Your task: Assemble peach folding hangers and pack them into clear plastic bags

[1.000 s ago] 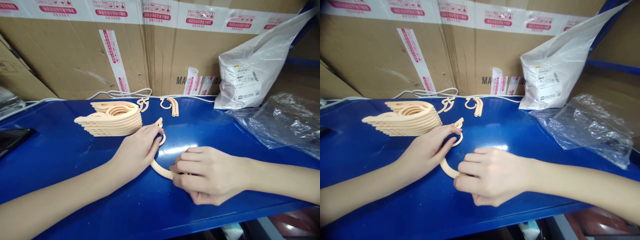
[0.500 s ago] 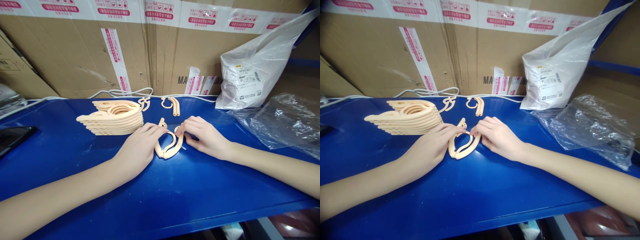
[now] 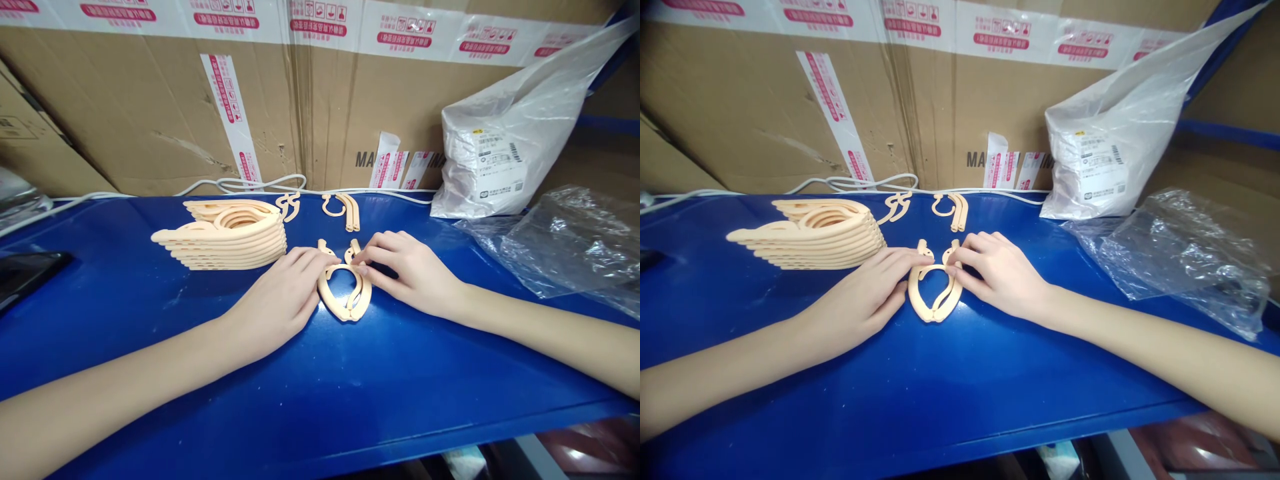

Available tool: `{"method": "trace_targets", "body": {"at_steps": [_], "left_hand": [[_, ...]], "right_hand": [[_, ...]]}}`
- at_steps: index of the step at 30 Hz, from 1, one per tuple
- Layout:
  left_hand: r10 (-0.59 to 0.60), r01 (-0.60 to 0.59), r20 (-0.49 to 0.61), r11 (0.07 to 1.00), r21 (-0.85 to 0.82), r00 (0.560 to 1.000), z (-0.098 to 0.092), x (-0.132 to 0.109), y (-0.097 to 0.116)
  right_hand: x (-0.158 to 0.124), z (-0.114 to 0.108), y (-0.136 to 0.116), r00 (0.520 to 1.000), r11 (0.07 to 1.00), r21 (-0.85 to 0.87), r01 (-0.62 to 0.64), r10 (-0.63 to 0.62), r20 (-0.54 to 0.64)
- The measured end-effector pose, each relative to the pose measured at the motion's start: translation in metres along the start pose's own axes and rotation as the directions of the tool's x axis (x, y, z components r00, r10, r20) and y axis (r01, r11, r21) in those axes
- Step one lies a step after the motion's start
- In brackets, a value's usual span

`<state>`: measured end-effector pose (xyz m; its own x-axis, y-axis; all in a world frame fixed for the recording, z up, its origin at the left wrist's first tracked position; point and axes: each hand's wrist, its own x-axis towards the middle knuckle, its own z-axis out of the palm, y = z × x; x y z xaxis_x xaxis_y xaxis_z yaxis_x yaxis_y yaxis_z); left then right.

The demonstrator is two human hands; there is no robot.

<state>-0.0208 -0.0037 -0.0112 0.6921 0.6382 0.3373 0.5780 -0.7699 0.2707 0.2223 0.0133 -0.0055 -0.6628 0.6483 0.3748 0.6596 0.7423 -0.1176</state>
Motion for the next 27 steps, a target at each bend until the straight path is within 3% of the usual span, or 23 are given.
{"method": "trace_targets", "body": {"at_steps": [12,19,22,27], "left_hand": [[-0.021,0.022,0.022,0.998,-0.059,1.0,-0.001,-0.001,0.003],[-0.048,0.053,0.15,0.998,-0.029,0.987,-0.002,0.001,0.006],[-0.018,0.022,0.107,0.999,-0.033,0.994,-0.004,0.004,0.008],[0.032,-0.028,-0.051,0.996,0.082,0.998,-0.005,0.002,0.011]], "right_hand": [[-0.002,0.0,-0.001,0.997,0.996,0.045,0.074,-0.073,-0.012],[-0.003,-0.002,0.0,0.988,0.961,0.235,0.145,-0.152,0.015],[-0.003,-0.003,0.0,0.996,0.943,0.321,0.084,-0.092,0.011],[0.001,-0.004,0.003,0.976,0.862,0.466,-0.199,0.219,0.011]]}}
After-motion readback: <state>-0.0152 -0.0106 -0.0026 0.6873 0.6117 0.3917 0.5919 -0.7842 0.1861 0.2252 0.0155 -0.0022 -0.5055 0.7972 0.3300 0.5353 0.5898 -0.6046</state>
